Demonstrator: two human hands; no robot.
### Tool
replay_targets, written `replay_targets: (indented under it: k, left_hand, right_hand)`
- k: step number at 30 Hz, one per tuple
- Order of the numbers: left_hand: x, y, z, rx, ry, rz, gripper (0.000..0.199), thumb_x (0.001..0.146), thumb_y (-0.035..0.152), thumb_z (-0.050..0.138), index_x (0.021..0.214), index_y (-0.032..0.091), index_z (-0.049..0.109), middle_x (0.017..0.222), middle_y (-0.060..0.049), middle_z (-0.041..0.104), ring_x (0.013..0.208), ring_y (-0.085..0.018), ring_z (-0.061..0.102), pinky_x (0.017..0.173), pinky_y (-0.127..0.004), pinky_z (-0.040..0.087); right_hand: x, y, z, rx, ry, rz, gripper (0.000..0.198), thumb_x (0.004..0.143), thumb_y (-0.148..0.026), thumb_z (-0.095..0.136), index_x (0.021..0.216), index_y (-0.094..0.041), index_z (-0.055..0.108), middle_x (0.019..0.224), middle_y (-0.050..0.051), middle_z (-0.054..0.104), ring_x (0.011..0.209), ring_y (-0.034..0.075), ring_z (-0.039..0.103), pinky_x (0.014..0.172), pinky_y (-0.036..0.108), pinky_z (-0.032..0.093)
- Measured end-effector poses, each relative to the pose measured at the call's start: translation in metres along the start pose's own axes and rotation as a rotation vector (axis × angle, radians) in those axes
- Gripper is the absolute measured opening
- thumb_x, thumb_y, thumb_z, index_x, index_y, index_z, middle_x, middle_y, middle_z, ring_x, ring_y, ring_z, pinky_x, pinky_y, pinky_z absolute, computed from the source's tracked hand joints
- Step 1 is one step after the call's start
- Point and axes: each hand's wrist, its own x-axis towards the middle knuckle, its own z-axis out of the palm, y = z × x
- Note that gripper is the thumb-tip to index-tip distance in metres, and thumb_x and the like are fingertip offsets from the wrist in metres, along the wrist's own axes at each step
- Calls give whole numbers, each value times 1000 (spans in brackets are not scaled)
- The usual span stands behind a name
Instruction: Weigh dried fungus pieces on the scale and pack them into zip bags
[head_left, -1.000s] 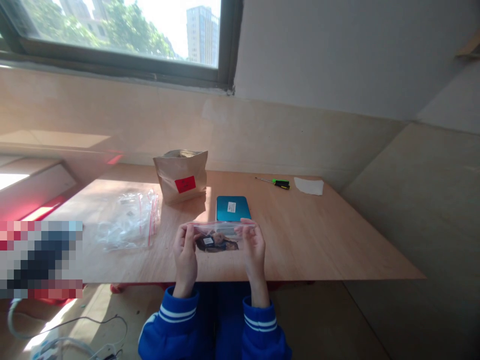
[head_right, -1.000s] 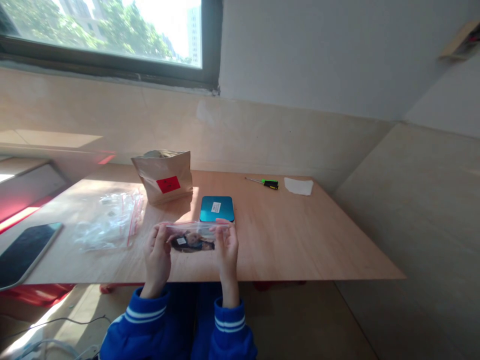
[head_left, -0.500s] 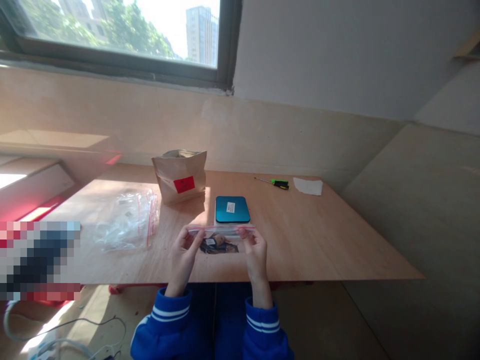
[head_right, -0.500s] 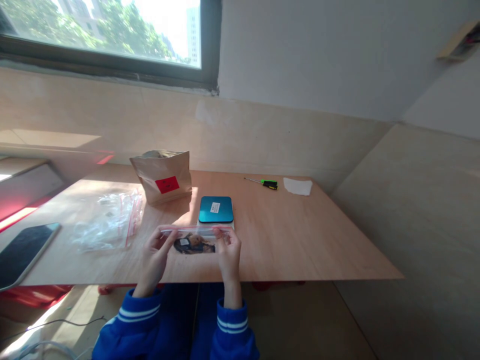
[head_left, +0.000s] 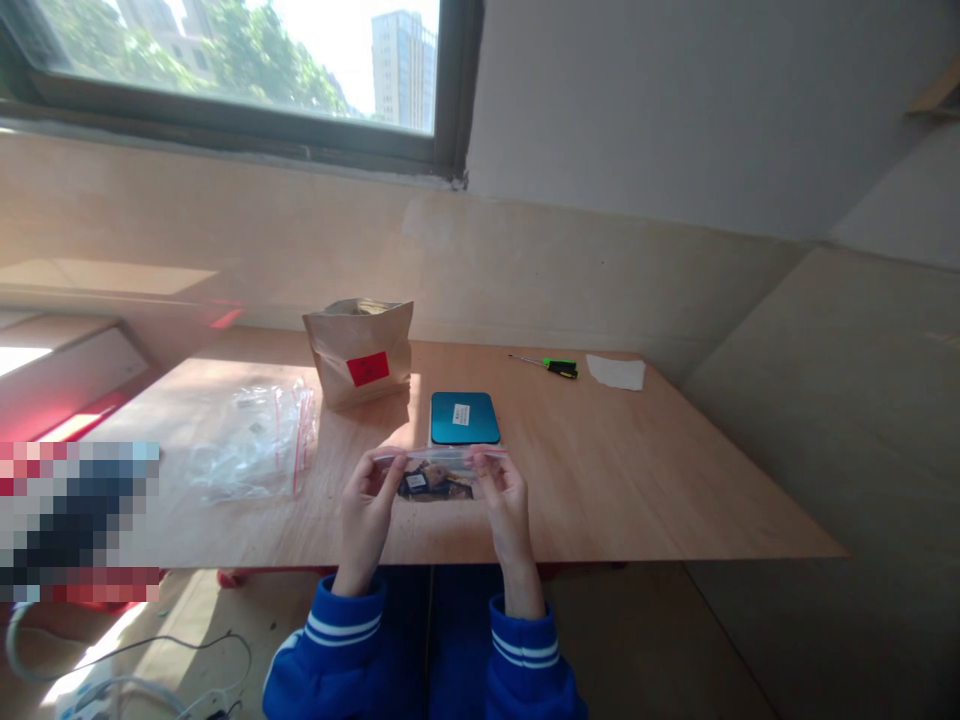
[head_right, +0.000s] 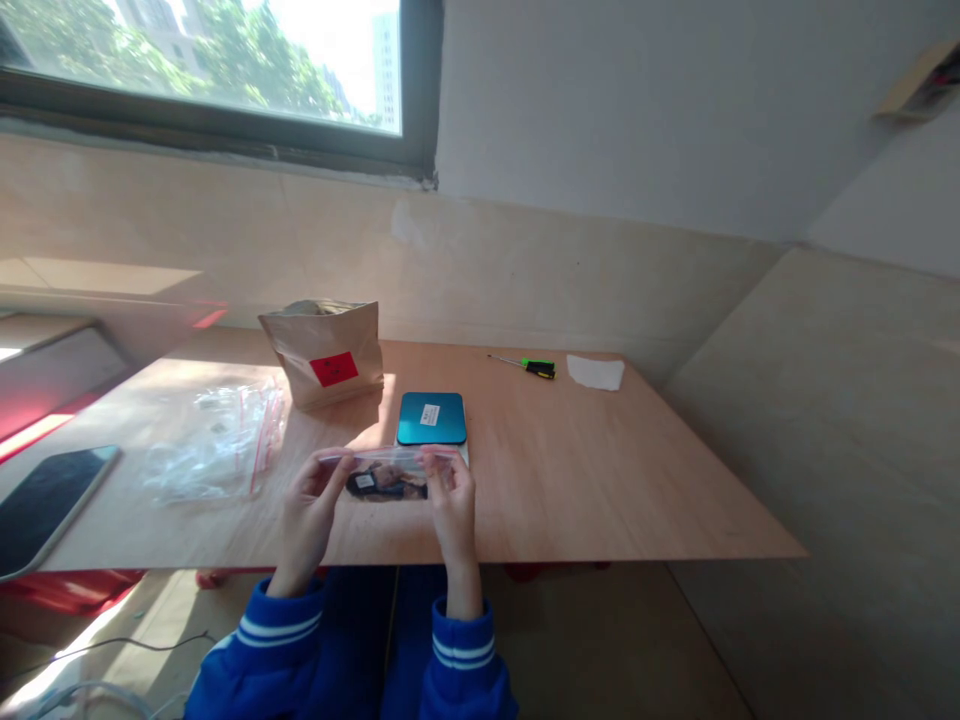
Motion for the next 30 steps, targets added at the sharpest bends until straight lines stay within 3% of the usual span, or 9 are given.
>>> replay_targets:
  k: [11, 25, 30]
  left_hand:
    - [2, -4, -3, 11, -19, -19, 28, 81, 44, 67, 92, 18, 67, 85, -2, 70, 82, -16, 66, 76, -27, 52]
    - [0, 3, -2, 20, 16, -32, 29, 79, 44, 68, 90, 17, 68, 82, -3, 72, 82, -18, 68, 75, -29, 54]
    - [-1, 0, 0, -41, -14, -6, 27, 81, 44, 66, 89, 18, 65, 81, -1, 70, 79, -16, 66, 74, -27, 53]
  right_hand:
    - [3, 2, -4, -38, -18, -1, 24, 84, -44, 66, 88, -20, 65, 84, 1, 70, 83, 18, 66, 78, 29, 51]
    - [0, 8, 0, 18, 77, 3, 22, 81, -40, 71, 84, -18, 68, 79, 1, 70, 79, 16, 65, 76, 29, 51]
    - [-1, 4, -2, 29, -15, -21, 24, 82, -42, 69, 86, -19, 68, 87, 3, 71, 86, 17, 67, 83, 30, 52]
